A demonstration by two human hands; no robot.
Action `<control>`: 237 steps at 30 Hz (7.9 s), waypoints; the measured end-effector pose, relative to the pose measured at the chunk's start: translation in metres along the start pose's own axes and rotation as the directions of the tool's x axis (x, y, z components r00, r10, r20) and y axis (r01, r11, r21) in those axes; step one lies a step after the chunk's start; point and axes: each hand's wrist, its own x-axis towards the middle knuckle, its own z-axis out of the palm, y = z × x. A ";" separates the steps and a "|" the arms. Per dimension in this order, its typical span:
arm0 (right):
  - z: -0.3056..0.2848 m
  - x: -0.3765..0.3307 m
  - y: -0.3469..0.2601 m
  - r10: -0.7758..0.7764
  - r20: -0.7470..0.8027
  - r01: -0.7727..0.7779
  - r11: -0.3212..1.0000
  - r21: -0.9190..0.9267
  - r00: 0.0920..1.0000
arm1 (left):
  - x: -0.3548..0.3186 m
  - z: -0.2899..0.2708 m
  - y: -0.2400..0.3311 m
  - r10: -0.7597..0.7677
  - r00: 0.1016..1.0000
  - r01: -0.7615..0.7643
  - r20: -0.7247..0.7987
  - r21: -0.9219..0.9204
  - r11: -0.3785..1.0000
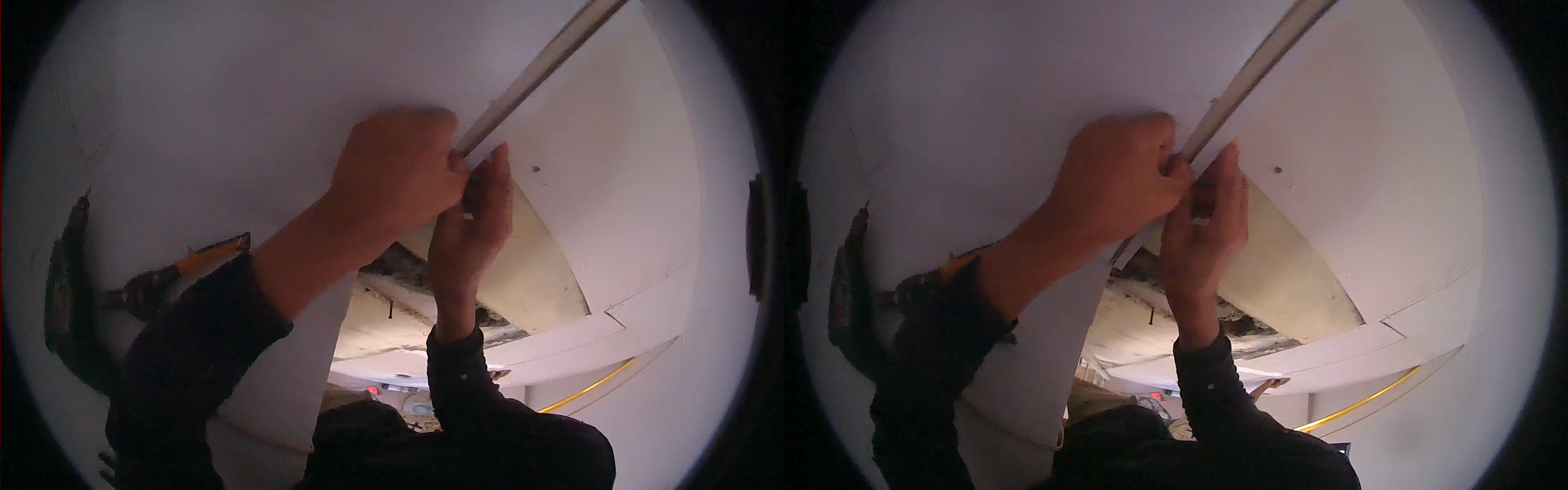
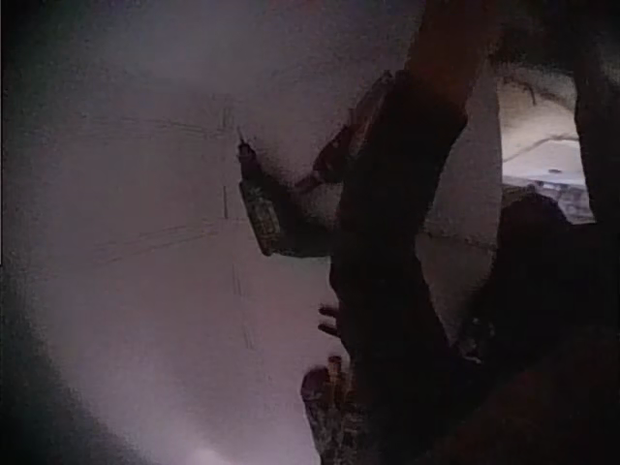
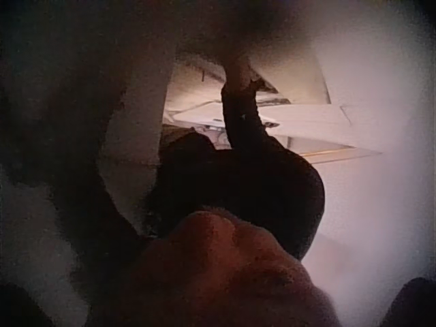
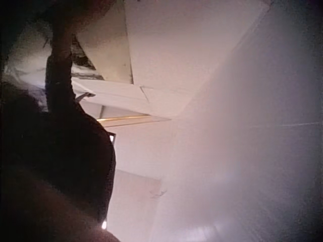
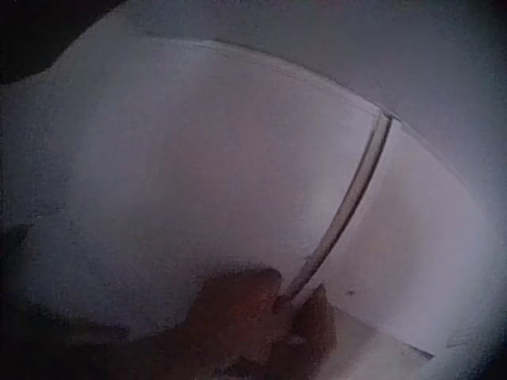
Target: The person tests a piece of trim along a ceiling seam, cuts it using shears, and presses the trim strip into the ceiling joint by hand.
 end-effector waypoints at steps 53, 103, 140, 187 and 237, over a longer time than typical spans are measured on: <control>-0.001 0.015 0.008 -0.257 -0.081 0.246 0.961 -0.126 0.963 | -0.014 -0.114 -0.008 0.478 0.657 -0.741 0.582 0.386 0.549; -0.014 0.022 0.014 -0.227 0.012 0.227 0.973 -0.031 0.974 | -0.043 -0.066 -0.012 0.073 0.950 -0.127 0.302 0.164 0.978; -0.008 0.150 -0.021 -0.487 -0.415 0.346 0.862 -0.371 0.769 | -0.023 -0.014 0.002 0.034 0.996 -0.049 0.088 0.177 0.983; -0.027 0.184 -0.044 -0.448 -0.322 0.380 0.889 -0.254 0.834 | -0.020 -0.020 0.003 -0.043 0.944 -0.032 0.328 0.220 0.975; -0.017 0.095 -0.022 -0.417 -0.121 0.337 0.847 -0.412 0.901 | -0.022 -0.018 0.010 -0.025 0.933 -0.022 0.359 0.126 0.992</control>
